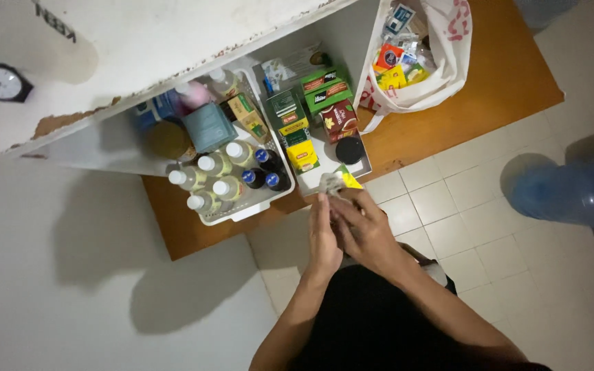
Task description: Organize and clean various medication boxes, bottles, and health products on a shelf.
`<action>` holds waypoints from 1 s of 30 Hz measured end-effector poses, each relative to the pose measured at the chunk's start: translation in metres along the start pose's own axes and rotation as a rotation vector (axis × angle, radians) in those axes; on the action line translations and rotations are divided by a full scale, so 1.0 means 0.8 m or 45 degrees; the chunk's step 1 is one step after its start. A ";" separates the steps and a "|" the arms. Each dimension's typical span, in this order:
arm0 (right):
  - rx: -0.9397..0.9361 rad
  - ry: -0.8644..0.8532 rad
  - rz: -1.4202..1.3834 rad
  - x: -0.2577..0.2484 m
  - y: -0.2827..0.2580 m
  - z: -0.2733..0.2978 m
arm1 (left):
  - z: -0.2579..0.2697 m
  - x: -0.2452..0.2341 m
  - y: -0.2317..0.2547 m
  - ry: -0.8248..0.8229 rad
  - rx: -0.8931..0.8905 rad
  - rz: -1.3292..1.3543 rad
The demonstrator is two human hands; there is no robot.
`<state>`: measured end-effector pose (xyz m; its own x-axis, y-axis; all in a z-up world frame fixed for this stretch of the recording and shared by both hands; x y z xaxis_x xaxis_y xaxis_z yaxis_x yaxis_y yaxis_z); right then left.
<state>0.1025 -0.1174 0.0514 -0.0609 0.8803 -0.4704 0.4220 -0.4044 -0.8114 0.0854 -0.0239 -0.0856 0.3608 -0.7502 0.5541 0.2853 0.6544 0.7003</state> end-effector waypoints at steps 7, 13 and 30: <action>0.122 -0.121 0.153 0.005 0.034 0.012 | 0.028 0.031 0.005 -0.113 0.075 -0.157; 0.159 0.117 0.131 -0.056 0.061 0.005 | 0.029 0.018 -0.007 0.005 0.156 -0.066; -0.007 -0.047 0.180 -0.036 0.045 0.034 | 0.042 0.075 -0.019 -0.073 -0.155 0.245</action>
<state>0.0948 -0.1637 0.0265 -0.0335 0.8051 -0.5922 0.4338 -0.5221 -0.7343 0.0730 -0.0820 -0.0478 0.3690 -0.6125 0.6991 0.3224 0.7898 0.5218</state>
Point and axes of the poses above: each hand's wrist, its own z-axis away from the middle knuckle, its own x-axis out of the palm, y = z × x, the point moved 9 cm from there along -z, towards the middle knuckle, and after that the axes turned 1 degree about x, right-handed, at the moved point
